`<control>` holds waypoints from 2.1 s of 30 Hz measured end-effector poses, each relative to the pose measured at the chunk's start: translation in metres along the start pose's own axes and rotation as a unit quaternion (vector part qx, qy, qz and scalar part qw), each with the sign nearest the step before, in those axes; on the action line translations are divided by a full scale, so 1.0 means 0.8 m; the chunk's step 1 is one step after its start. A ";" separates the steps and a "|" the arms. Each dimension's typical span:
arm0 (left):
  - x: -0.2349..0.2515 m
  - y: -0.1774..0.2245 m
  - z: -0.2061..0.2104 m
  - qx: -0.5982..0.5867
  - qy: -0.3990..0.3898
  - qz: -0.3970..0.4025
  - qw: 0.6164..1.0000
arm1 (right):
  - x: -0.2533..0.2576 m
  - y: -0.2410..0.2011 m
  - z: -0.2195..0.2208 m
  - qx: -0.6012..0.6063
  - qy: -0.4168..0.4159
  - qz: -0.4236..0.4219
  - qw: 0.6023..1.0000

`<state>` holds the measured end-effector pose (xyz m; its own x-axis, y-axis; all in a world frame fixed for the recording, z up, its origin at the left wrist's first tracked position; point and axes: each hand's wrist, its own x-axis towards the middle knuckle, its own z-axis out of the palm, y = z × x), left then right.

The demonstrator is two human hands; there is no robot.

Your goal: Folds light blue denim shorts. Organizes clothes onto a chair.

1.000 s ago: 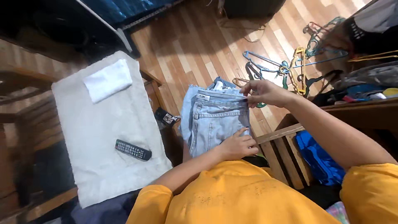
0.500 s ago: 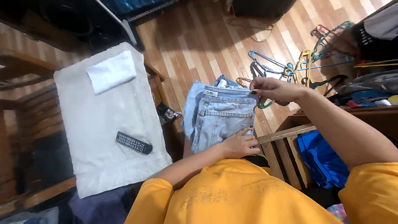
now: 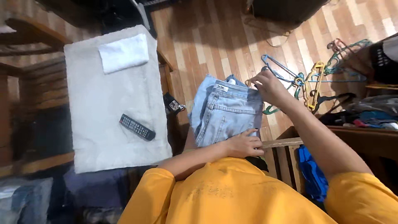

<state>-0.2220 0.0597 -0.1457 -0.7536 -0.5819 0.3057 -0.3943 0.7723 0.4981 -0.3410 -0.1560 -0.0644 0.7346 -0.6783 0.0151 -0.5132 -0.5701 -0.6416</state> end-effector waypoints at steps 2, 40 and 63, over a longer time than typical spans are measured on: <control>0.003 0.006 -0.003 -0.016 -0.023 -0.019 0.999 | -0.019 -0.055 0.017 -0.084 0.090 -0.041 0.992; 0.131 0.027 0.001 -0.453 -0.251 -0.288 0.805 | -0.410 -0.103 -0.024 0.512 0.683 0.374 0.363; 0.254 0.011 -0.093 -0.548 0.139 -0.524 0.638 | -0.491 0.083 0.186 -0.126 0.290 0.273 0.909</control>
<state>-0.3397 -0.0709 -0.0185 -0.1964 -0.7728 -0.6035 0.1134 -0.6293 0.7689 -0.5973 0.1418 -0.2269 0.0208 -0.9804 0.1960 -0.8700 -0.1143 -0.4796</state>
